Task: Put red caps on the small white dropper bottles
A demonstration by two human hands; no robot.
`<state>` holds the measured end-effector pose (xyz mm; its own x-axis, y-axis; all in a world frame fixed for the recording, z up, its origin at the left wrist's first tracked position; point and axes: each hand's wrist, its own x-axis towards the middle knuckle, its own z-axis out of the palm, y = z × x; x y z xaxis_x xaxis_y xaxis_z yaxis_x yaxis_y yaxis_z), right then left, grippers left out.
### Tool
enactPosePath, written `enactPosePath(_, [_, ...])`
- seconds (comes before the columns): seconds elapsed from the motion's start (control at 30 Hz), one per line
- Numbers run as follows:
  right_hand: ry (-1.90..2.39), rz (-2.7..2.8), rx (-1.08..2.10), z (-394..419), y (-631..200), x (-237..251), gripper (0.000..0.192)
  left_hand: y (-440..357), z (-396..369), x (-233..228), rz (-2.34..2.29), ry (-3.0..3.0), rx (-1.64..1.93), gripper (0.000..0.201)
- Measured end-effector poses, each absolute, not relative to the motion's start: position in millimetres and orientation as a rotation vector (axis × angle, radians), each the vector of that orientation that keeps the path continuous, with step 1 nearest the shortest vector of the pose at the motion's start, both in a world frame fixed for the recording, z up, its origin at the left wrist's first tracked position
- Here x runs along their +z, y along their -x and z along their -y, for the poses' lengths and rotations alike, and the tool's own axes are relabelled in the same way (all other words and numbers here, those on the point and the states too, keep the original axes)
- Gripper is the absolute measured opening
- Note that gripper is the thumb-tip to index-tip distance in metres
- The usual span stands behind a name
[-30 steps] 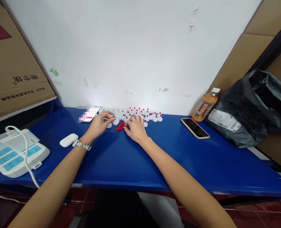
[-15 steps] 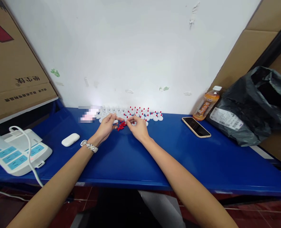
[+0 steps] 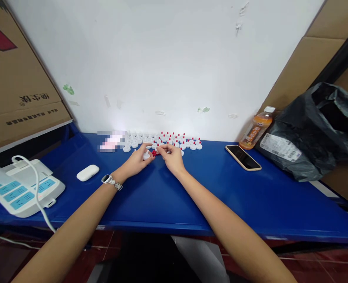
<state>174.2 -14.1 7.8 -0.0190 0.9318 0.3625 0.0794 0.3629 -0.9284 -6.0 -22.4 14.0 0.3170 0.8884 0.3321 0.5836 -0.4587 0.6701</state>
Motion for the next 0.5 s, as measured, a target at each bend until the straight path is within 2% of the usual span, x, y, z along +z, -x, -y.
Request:
enactPosePath(0.13, [0.909,1.472,0.911,16.7,-169.9,7.2,0.034,1.8,31.2,20.9,-1.387,-2.306,0.793,0.065])
enactPosePath(0.5, [0.855,1.538,1.007,22.2,-166.5,8.7,0.032,-2.1,38.2,24.6,-1.402,-2.448,0.694,0.076])
